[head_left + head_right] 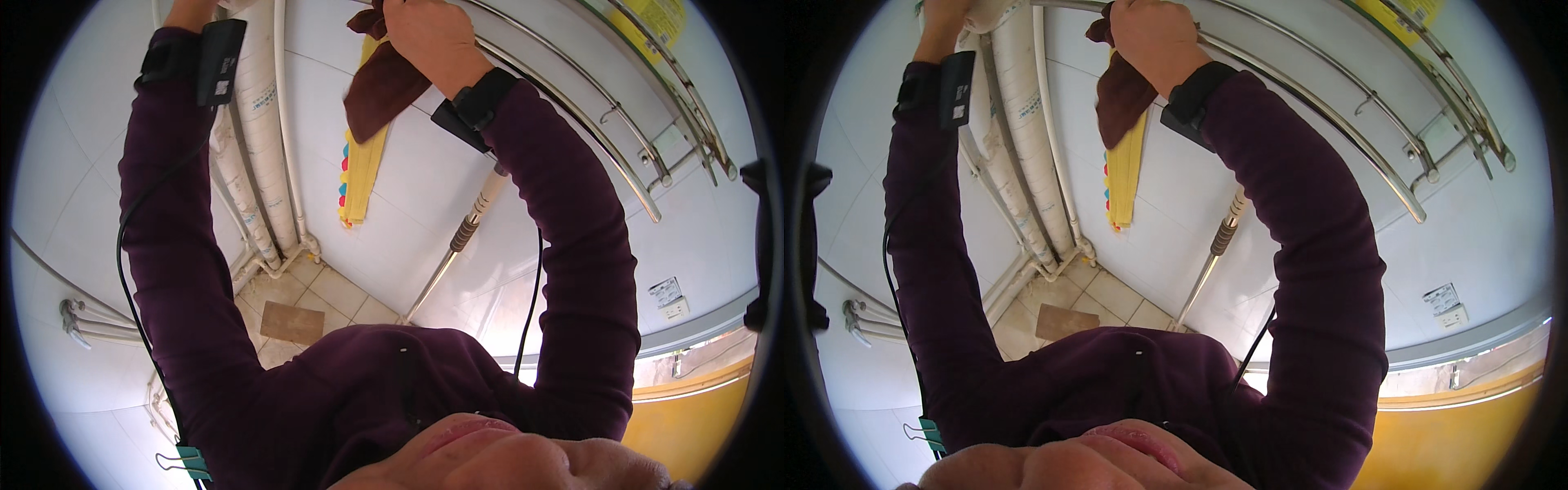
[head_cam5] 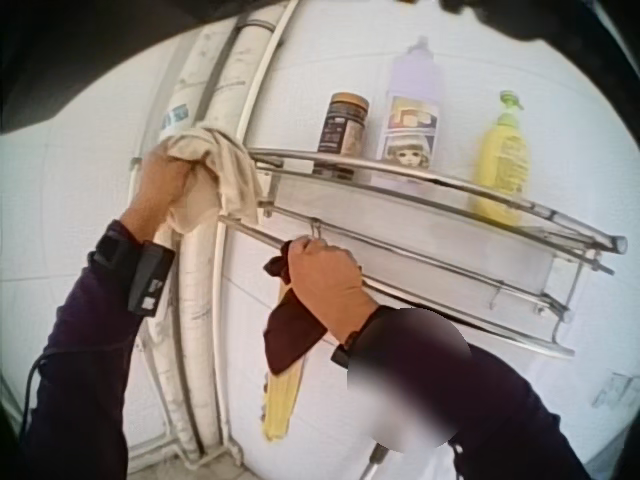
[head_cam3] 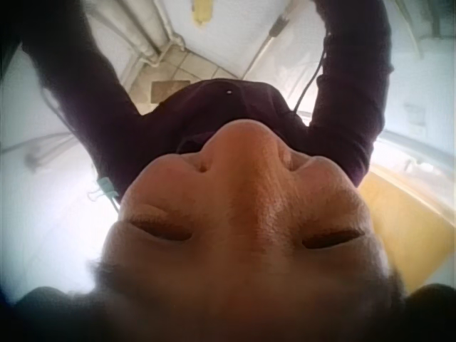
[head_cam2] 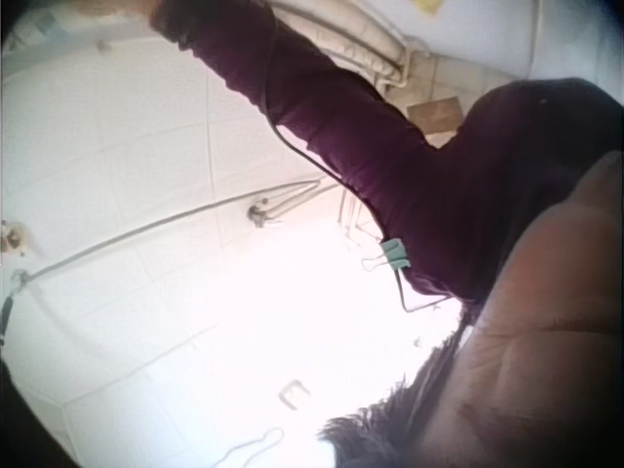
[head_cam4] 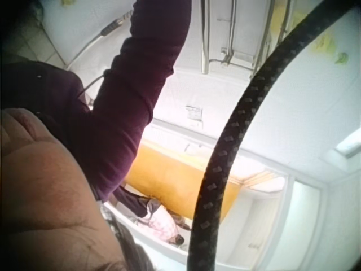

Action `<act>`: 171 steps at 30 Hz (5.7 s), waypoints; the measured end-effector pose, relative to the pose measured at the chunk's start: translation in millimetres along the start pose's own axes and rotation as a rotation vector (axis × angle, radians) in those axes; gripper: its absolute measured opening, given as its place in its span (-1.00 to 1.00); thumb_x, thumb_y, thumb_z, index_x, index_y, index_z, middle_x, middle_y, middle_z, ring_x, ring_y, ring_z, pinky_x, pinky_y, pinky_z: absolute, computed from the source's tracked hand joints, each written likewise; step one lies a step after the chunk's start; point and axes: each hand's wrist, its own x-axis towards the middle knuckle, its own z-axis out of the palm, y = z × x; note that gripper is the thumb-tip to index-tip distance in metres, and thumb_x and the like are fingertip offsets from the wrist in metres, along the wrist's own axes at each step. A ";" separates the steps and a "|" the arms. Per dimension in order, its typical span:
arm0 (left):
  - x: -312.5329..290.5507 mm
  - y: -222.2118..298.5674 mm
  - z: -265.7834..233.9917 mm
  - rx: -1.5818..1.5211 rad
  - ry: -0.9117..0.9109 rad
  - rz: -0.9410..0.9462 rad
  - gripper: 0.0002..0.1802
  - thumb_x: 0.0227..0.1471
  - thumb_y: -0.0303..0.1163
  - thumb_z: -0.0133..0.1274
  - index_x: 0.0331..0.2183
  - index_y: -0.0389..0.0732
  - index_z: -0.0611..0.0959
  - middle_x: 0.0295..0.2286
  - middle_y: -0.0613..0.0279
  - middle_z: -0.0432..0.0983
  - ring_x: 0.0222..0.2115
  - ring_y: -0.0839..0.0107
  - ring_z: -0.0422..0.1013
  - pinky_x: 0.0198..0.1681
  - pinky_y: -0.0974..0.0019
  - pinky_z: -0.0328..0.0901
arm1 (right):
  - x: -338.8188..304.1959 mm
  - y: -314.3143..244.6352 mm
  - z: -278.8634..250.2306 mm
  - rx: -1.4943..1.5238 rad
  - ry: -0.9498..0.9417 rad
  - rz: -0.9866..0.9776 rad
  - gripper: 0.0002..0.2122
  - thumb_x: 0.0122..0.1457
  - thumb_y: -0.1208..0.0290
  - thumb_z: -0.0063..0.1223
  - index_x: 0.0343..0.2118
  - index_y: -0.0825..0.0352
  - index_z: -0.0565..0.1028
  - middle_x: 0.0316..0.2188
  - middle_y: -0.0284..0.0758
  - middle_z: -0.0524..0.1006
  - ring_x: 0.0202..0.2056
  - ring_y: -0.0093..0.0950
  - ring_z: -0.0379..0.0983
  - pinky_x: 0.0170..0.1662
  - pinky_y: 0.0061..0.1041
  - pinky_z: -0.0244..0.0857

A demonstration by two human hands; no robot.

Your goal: The person wipes the white tiled walls and a metal rack in a bathroom using a dark cloth. They clean around a wall-mounted electrical outlet and a colorful braided decoration, then briefly handle a white cloth before resuming wiping.

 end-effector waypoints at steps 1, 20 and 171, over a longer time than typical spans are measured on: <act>-0.5 -2.9 -6.9 -0.252 -0.061 -0.578 -0.75 -0.07 -0.41 0.05 -0.26 -0.22 0.55 -0.33 0.15 0.50 -0.35 0.46 0.41 -0.31 0.45 0.31 | 3.5 -2.7 4.1 0.018 0.004 -0.012 -0.75 -0.01 0.36 -0.09 -0.32 0.41 0.42 -0.59 -0.26 0.47 -0.61 -0.42 0.46 -0.60 -0.49 0.35; -84.9 -22.8 -158.9 -0.954 0.066 -1.234 -0.63 -0.07 -0.56 -0.01 -0.14 -0.36 0.39 -0.21 0.08 0.41 -0.24 0.30 0.39 -0.20 0.37 0.32 | 102.3 -68.3 61.9 0.162 -0.242 -0.068 -0.87 0.09 0.42 -0.10 -0.50 0.33 0.44 -0.59 -0.26 0.51 -0.55 -0.38 0.48 -0.55 -0.47 0.33; 106.6 246.3 -145.5 -1.822 -0.616 -1.306 -0.68 -0.07 -0.52 0.01 -0.18 -0.28 0.44 -0.28 0.18 0.47 -0.27 0.38 0.43 -0.22 0.37 0.33 | -275.0 182.5 -255.8 0.604 -0.158 0.399 -0.61 -0.18 0.63 0.01 -0.18 0.27 0.38 -0.35 -0.31 0.48 -0.29 -0.40 0.43 -0.26 -0.50 0.31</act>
